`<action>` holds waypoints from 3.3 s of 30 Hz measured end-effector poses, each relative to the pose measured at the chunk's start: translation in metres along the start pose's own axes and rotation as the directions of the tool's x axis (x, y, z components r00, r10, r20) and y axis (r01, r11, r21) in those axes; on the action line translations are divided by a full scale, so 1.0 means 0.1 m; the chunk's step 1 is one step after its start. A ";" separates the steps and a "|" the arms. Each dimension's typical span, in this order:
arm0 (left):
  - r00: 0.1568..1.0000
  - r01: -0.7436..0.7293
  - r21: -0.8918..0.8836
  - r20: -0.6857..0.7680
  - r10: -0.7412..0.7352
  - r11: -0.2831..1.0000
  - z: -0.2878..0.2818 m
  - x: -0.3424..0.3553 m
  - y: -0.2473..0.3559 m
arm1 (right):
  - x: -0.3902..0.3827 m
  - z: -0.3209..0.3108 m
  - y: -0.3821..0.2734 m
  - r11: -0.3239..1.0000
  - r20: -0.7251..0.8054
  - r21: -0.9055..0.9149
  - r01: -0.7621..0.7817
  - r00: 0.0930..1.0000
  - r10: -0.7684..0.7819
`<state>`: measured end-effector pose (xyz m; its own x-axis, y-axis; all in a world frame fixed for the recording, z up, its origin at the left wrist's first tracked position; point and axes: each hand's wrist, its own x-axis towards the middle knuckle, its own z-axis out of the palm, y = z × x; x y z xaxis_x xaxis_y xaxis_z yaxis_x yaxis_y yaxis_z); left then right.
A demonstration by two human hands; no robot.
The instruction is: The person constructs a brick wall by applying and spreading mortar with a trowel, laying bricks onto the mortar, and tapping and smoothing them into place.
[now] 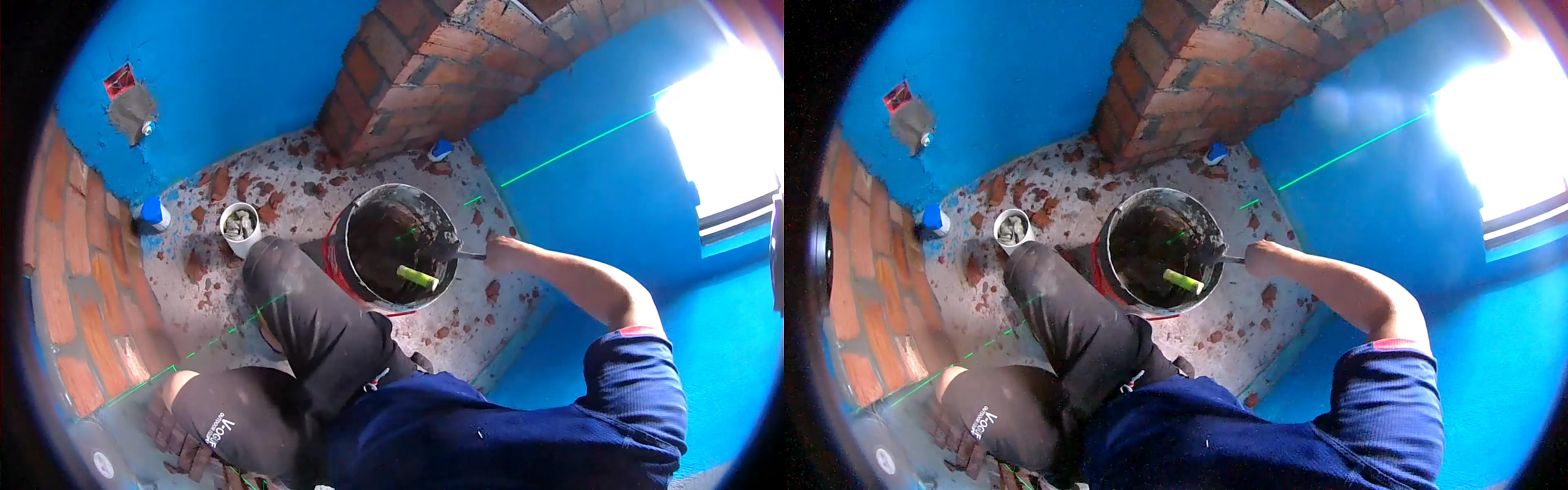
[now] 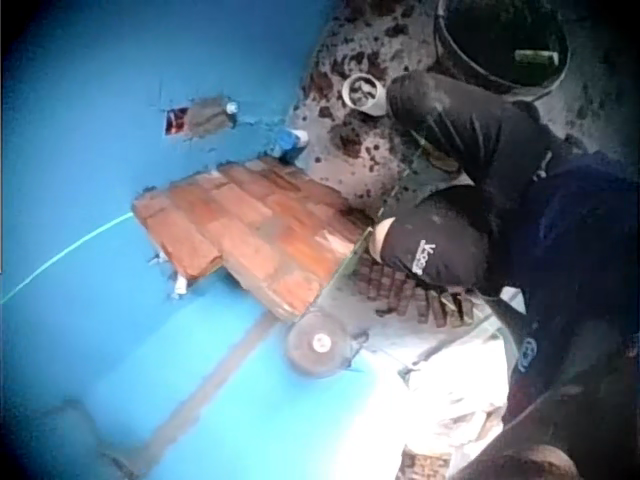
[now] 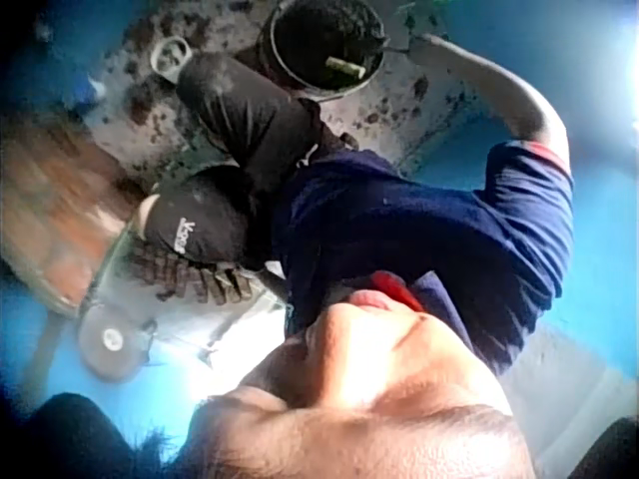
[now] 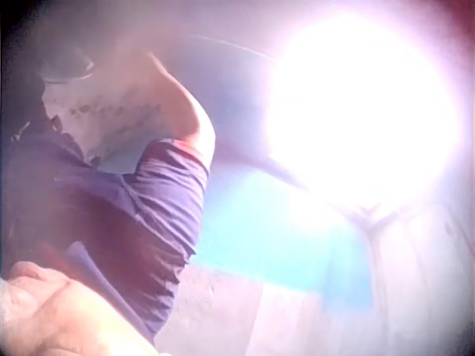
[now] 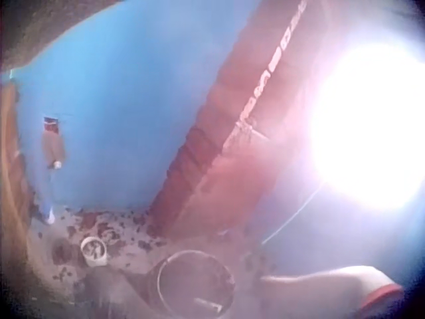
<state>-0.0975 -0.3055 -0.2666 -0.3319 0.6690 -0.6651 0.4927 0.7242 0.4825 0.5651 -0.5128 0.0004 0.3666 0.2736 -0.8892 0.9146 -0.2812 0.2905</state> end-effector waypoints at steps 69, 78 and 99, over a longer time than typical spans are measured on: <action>0.406 -0.330 -0.938 -0.240 0.882 -0.103 -1.24 -0.63 2.38 | -0.89 -0.93 -1.55 0.459 -0.874 0.433 0.775 0.238 0.424; 0.674 -0.324 -0.936 -0.127 0.728 0.137 -1.20 -0.35 2.28 | -1.06 -0.60 -0.76 0.333 -0.243 0.934 0.126 0.909 0.338; 0.619 -0.577 -0.760 -0.169 0.767 0.299 -1.03 -1.27 2.30 | 2.56 -0.20 -0.80 0.952 -0.379 0.132 0.278 0.901 -0.211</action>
<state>-0.0250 -0.2062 -0.0124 0.0362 0.9979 0.0545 -0.2728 -0.0426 0.9611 0.5890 -0.4017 -0.2432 0.2023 0.6544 -0.7286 0.9496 -0.3129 -0.0173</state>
